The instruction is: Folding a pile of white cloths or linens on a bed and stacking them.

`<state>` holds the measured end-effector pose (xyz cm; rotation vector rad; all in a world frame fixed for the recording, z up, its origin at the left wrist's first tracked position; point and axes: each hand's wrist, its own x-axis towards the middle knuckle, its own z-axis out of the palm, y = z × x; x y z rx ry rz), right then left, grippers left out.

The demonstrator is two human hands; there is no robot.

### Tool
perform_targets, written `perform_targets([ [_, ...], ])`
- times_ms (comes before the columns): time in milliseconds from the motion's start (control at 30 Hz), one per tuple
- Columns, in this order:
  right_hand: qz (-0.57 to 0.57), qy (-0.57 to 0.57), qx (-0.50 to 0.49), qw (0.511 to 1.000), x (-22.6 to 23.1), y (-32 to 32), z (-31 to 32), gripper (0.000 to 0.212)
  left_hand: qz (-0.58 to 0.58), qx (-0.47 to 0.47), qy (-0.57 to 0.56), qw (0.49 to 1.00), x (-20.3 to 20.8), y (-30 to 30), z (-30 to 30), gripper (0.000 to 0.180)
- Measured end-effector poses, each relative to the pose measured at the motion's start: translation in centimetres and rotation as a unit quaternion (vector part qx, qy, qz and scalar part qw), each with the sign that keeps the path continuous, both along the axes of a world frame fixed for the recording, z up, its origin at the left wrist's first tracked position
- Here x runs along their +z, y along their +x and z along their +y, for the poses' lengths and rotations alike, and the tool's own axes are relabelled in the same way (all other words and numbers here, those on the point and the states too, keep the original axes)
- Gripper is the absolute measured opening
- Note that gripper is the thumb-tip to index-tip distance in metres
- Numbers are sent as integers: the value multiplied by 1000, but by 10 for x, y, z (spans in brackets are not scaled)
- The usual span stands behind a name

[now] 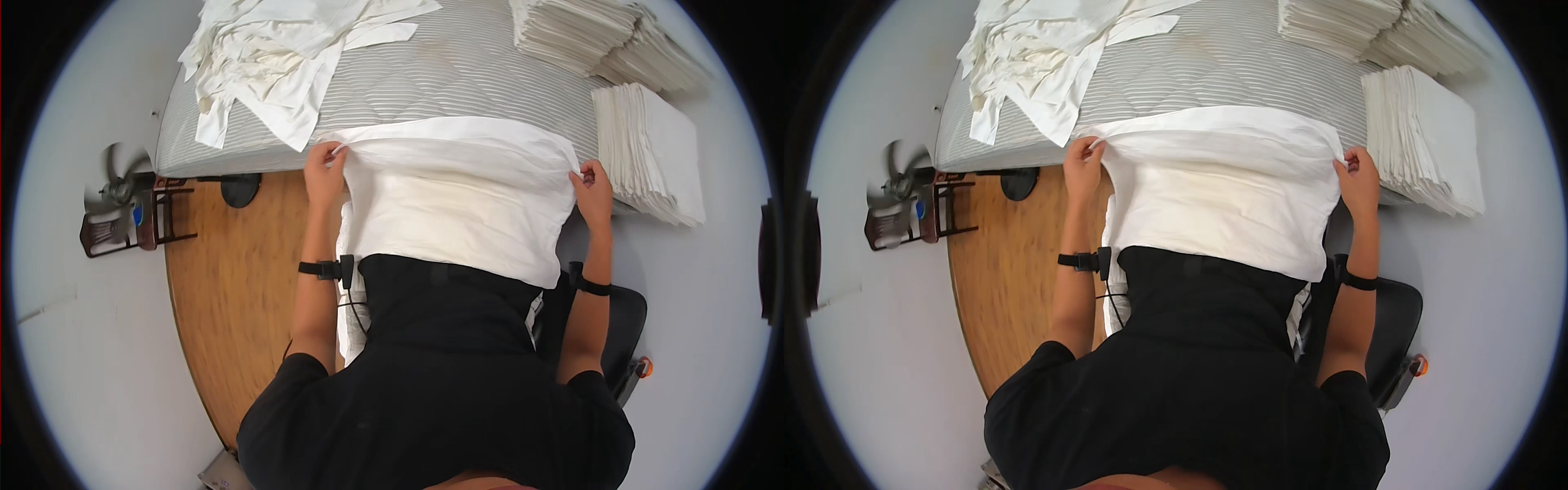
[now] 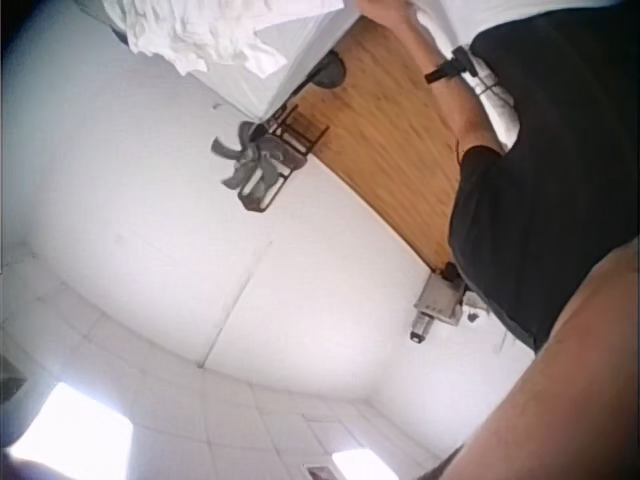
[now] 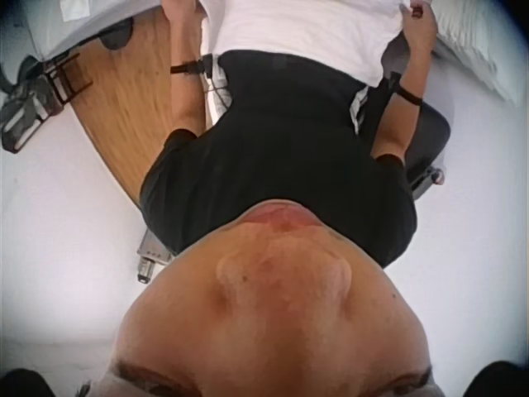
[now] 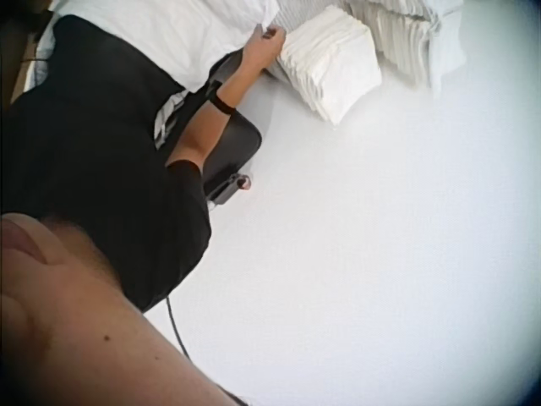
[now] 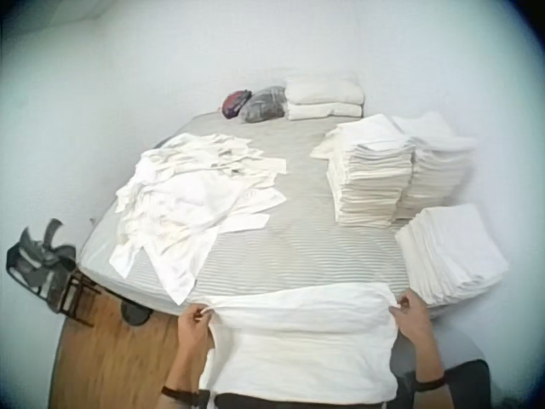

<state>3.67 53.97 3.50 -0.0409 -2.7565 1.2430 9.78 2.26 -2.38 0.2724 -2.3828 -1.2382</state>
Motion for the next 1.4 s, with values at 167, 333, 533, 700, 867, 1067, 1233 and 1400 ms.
perform_targets([
  [167, 31, 87, 2, 996, 17, 4, -11, 20, -35, 40, 231, 972, -4, 1, -8, 15],
  [333, 47, 27, 76, 996, 42, -1, -11, 19, -6, 43, 252, 967, 4, -5, -4, 16],
  [533, 21, -63, 41, 997, 20, -63, -23, 24, 16, 97, 283, 954, -2, -9, -5, 14],
  [700, -10, 85, 42, 995, -19, -92, -31, 31, 59, 229, 86, 968, -4, -14, 12, 17],
  [867, -35, 63, 19, 997, -20, -85, -24, 28, 72, 218, 387, 893, -1, -15, 18, 20],
  [1067, -56, -149, 12, 987, -34, -75, -12, 22, -45, 133, 348, 927, 2, 6, -19, 15],
  [1233, -59, -351, -1, 934, -8, -46, -3, 19, -22, 88, 381, 920, 40, 23, -17, 11],
  [1400, 8, -431, 35, 902, 37, -10, 21, 15, 57, -61, 389, 918, 62, 46, -61, 13],
])
